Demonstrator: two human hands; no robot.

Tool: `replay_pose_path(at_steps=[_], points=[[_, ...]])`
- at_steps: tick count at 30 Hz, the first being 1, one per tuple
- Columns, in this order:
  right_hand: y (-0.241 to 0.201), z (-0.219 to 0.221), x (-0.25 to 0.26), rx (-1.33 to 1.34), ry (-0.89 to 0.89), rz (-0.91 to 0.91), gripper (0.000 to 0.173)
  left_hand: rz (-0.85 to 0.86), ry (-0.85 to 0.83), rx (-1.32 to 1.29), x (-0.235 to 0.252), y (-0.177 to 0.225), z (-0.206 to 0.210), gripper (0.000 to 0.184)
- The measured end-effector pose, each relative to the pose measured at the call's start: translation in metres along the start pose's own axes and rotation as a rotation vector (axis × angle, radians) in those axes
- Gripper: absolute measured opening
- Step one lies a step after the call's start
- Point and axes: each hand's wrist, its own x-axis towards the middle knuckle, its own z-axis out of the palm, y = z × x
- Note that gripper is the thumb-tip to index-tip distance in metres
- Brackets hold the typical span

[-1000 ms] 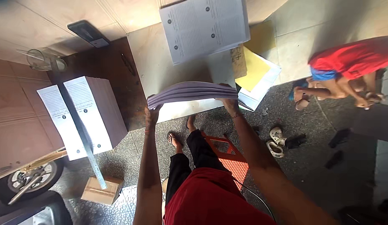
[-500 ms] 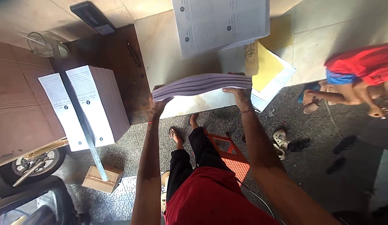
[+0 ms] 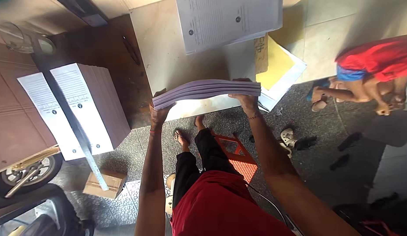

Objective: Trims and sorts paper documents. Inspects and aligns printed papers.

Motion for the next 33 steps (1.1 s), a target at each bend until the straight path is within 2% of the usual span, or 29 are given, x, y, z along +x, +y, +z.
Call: replay_pose_path(at_steps=[4, 7, 13, 19, 24, 28, 30, 32, 33], points=[[-0.001, 0.003, -0.002, 0.004, 0.08, 0.022, 0.052, -0.081, 0.089, 0.058, -0.002, 0.015, 0.005, 0.061], [-0.007, 0.003, -0.004, 0.041, 0.105, -0.008, 0.055, -0.078, 0.115, 0.008, -0.005, 0.025, 0.005, 0.059], [0.01, 0.005, -0.008, 0.031, 0.054, -0.049, 0.051, -0.014, 0.028, 0.007, -0.008, -0.006, -0.001, 0.061], [-0.002, 0.01, -0.008, -0.016, 0.15, 0.019, 0.056, -0.089, 0.102, 0.011, -0.008, 0.006, 0.003, 0.061], [-0.002, 0.009, -0.016, 0.047, 0.143, -0.062, 0.049, -0.033, 0.08, -0.084, -0.014, 0.001, 0.002, 0.059], [0.007, 0.005, -0.011, -0.049, 0.048, -0.043, 0.054, -0.016, 0.012, -0.008, -0.009, -0.01, 0.0, 0.058], [0.007, 0.001, -0.012, -0.054, -0.019, -0.047, 0.056, -0.018, -0.038, 0.082, -0.011, -0.012, -0.008, 0.068], [0.007, -0.001, -0.009, -0.134, -0.023, -0.029, 0.055, -0.056, -0.06, 0.232, -0.01, -0.02, -0.015, 0.082], [0.005, -0.002, -0.009, -0.195, -0.016, -0.018, 0.054, -0.09, -0.045, 0.32, -0.01, -0.023, -0.017, 0.083]])
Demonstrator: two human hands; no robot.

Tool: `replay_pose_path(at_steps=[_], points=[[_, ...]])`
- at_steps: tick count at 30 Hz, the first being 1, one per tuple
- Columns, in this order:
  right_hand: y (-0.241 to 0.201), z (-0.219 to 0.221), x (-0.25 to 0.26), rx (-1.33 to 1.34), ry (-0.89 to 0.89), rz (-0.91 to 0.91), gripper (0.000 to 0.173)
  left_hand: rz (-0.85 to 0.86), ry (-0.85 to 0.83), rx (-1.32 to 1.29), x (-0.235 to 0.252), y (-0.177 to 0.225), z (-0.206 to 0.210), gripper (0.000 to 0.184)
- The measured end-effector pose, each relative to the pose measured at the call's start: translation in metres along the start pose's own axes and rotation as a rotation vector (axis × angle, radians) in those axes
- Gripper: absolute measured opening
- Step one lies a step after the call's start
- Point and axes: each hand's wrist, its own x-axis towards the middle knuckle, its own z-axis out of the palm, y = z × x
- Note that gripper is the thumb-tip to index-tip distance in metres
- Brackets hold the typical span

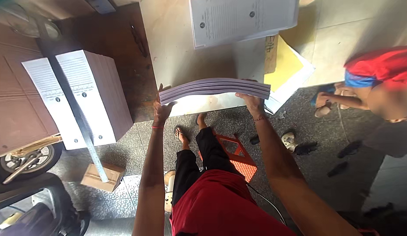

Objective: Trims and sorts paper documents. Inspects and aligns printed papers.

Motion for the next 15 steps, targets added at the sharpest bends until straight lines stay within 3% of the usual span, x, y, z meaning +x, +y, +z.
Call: replay_pose_path(at_steps=[4, 7, 10, 12, 15], points=[[-0.013, -0.007, 0.008, -0.12, 0.03, 0.063, 0.064, -0.069, 0.055, 0.194, 0.003, 0.018, -0.002, 0.065], [-0.028, -0.021, 0.019, -0.039, -0.045, 0.174, 0.079, -0.144, -0.021, 0.181, -0.004, 0.027, -0.01, 0.066], [-0.04, -0.033, 0.03, -0.05, -0.169, 0.284, 0.064, -0.147, -0.127, 0.023, -0.024, 0.022, -0.013, 0.052], [-0.033, -0.035, 0.042, -0.08, -0.261, 0.331, 0.06, -0.269, -0.206, -0.097, -0.038, 0.023, -0.009, 0.045], [-0.005, -0.03, 0.063, -0.137, -0.347, 0.384, 0.056, -0.397, -0.237, -0.219, -0.039, -0.005, 0.015, 0.036]])
